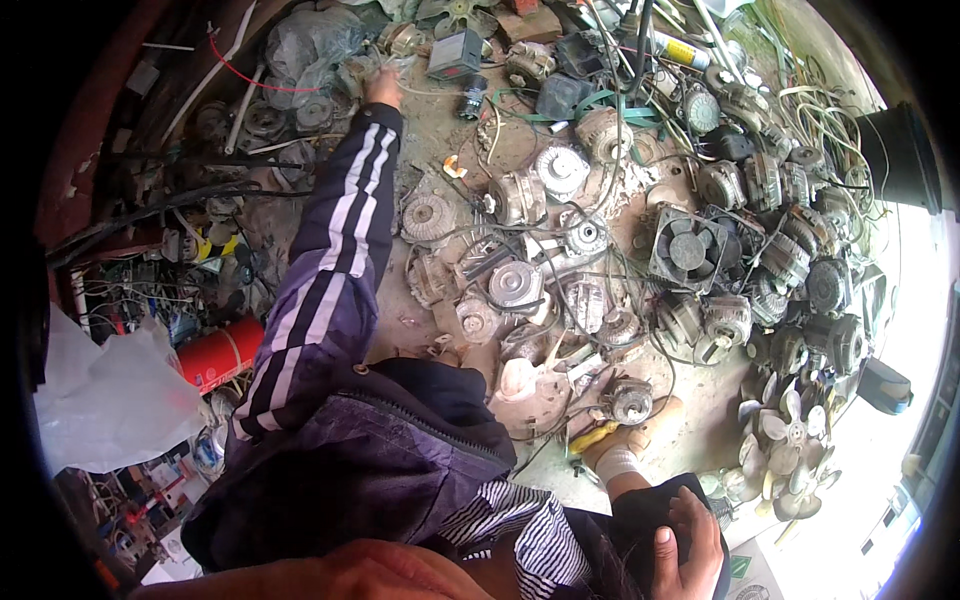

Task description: The person sits on the floor in a cluttered workshop and uses pliers to manipulate the central hub of a white plastic fan blade. They repeatedly pick up the fan blade, apply the pliers to the center, and place it back down among other disassembled parts. The person also handles a small motor and a light bulb socket during the process.

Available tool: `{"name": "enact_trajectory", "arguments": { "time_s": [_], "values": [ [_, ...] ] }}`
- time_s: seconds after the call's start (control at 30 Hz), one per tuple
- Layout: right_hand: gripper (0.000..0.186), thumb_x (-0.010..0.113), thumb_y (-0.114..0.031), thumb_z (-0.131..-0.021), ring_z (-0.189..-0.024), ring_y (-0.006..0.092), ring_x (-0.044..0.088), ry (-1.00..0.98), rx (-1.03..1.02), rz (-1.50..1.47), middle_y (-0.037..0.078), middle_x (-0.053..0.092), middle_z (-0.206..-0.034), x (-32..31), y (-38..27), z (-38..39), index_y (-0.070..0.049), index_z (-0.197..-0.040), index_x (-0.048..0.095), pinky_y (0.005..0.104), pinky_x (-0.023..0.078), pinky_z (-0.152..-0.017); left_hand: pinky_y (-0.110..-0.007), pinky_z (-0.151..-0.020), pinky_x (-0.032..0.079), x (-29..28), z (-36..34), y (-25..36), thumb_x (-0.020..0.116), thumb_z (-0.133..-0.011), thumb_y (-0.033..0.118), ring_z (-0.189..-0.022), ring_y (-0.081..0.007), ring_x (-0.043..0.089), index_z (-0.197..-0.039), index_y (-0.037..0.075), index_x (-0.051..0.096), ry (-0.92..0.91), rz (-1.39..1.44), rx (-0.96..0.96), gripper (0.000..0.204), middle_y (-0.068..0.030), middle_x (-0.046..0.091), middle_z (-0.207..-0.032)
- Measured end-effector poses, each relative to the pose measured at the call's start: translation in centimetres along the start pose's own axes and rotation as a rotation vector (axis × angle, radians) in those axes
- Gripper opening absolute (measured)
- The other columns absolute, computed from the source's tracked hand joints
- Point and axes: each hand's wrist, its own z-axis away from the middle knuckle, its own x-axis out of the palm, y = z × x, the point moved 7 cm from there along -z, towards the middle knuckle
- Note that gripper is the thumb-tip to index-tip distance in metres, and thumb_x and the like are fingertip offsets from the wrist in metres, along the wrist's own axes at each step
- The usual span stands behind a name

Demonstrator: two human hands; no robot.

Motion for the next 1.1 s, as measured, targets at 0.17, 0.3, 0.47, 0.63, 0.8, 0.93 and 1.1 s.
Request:
{"name": "enact_trajectory", "arguments": {
  "time_s": [0.17,0.3,0.47,0.63,0.8,0.93,1.1],
  "values": [
    [0.039,0.056,-0.017,-0.093,-0.107,0.0219,0.054,-0.003,0.014,0.004,0.013,0.056,-0.118,0.6,0.0,0.1,0.0,-0.127,0.049,0.0332,0.044,-0.093,-0.032,-0.053,0.038,-2.3,-0.1,11.1,0.042,-0.099,0.034,-0.054,-0.0136,0.04,-0.101,0.008,0.064,-0.09,0.169,0.428,0.034,-0.0013,0.058,-0.083],
    [0.037,0.055,-0.017,-0.094,-0.108,0.0231,0.055,-0.027,-0.036,0.061,0.014,0.057,-0.116,0.3,-1.4,-0.5,0.001,-0.126,0.05,0.0344,0.044,-0.093,-0.027,-0.066,0.04,-5.5,-2.0,15.5,0.047,-0.097,0.031,-0.069,-0.0122,0.046,-0.106,0.009,0.062,-0.224,0.437,0.431,0.028,0.0007,0.059,-0.087],
    [0.038,0.053,-0.015,-0.094,-0.111,0.0247,0.055,-0.116,-0.109,0.181,0.016,0.057,-0.119,0.1,-4.8,-2.0,0.001,-0.128,0.048,0.0352,0.043,-0.096,-0.026,-0.069,0.04,-9.4,8.7,20.2,0.044,-0.1,0.03,-0.078,-0.0105,0.048,-0.101,0.004,0.062,-0.182,0.379,0.481,0.031,0.0,0.06,-0.094],
    [0.04,0.053,-0.012,-0.093,-0.112,0.0248,0.054,-0.116,-0.083,0.095,0.017,0.056,-0.12,0.2,-3.1,-2.0,0.001,-0.131,0.046,0.0348,0.041,-0.098,-0.019,-0.062,0.034,-5.9,23.4,22.2,0.047,-0.097,0.021,-0.067,-0.0023,0.037,-0.101,0.014,0.066,-0.369,0.2,0.457,0.02,0.0086,0.058,-0.084],
    [0.044,0.055,-0.019,-0.091,-0.107,0.0264,0.056,-0.164,-0.207,0.182,0.019,0.056,-0.118,0.6,-4.4,-3.9,0.002,-0.129,0.046,0.0361,0.043,-0.094,-0.032,-0.074,0.049,-2.8,33.9,19.9,0.05,-0.092,0.013,-0.082,-0.0183,0.06,-0.086,0.003,0.058,-0.809,0.028,0.794,0.014,-0.0074,0.062,-0.092],
    [0.045,0.055,-0.019,-0.091,-0.108,0.0265,0.056,-0.234,-0.209,0.219,0.019,0.055,-0.119,1.1,-5.9,-5.0,0.003,-0.129,0.046,0.036,0.042,-0.095,-0.036,-0.08,0.047,-1.8,38.0,16.6,0.042,-0.098,0.031,-0.089,-0.0247,0.06,-0.099,0.004,0.063,-1.061,-0.361,0.751,0.035,-0.0123,0.061,-0.092],
    [0.042,0.053,-0.008,-0.093,-0.118,0.0247,0.05,-0.28,-0.19,0.188,0.017,0.051,-0.128,1.1,-5.6,-5.0,0.003,-0.132,0.042,0.0352,0.038,-0.102,-0.03,-0.076,0.047,-5.0,31.7,11.1,0.05,-0.094,0.044,-0.081,-0.0189,0.059,-0.1,0.002,0.064,-1.028,-0.43,0.351,0.045,-0.0099,0.064,-0.089]
  ]
}}
